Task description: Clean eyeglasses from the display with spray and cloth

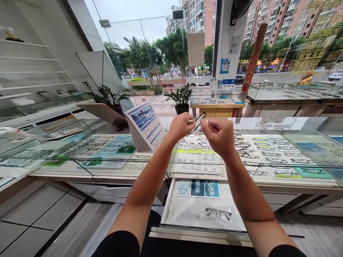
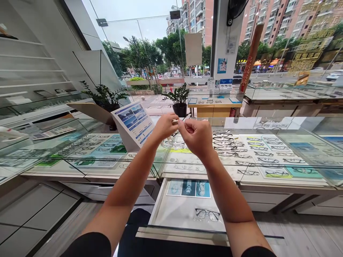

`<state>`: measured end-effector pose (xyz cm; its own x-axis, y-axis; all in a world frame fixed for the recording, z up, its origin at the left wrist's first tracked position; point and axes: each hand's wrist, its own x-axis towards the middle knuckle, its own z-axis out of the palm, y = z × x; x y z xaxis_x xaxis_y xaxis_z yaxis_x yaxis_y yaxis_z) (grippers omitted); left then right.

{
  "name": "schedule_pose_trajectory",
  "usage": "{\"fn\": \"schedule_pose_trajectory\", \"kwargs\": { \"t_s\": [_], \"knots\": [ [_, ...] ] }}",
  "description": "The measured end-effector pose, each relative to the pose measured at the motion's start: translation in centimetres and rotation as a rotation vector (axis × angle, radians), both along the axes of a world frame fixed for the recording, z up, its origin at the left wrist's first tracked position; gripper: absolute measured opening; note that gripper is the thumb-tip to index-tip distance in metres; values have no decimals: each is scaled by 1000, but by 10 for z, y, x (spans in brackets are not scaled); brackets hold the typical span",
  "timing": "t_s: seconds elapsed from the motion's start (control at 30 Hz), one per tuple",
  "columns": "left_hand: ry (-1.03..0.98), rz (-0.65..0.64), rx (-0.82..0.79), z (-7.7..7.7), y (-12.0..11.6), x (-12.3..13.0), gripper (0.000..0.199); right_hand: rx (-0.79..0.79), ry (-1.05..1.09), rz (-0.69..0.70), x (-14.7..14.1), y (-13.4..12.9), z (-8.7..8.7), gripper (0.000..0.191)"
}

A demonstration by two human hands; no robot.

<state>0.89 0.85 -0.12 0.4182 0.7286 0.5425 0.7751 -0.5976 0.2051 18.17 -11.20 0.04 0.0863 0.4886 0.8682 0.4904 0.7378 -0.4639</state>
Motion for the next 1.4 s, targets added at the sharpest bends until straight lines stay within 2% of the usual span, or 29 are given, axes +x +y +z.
{"fn": "schedule_pose_trajectory", "kwargs": {
  "t_s": [0.1,0.17,0.27,0.37,0.5,0.77,1.07,1.17,1.4],
  "knots": [
    [-438,-215,-79,14,-27,-1,19,-31,-25,49,3,-4,2,56],
    [-665,-302,-179,18,-45,-3,23,-78,-24,80,8,-4,2,53],
    [-860,-351,-199,19,-68,-1,34,-163,0,118,14,-2,2,41],
    [-942,-381,-142,17,-84,4,42,-203,23,153,16,-1,1,27],
    [-936,-417,-137,15,-94,8,45,-205,75,214,14,-1,-1,23],
    [-858,-436,-166,14,-94,7,47,-267,153,332,15,0,-4,32],
    [-769,-405,-139,12,-89,0,42,-267,117,277,16,3,-4,27],
    [-744,-379,-115,10,-86,-2,34,-238,116,182,18,3,-5,25],
    [-635,-252,12,6,-82,-6,16,-46,156,-285,27,5,-4,21]
  ]
}}
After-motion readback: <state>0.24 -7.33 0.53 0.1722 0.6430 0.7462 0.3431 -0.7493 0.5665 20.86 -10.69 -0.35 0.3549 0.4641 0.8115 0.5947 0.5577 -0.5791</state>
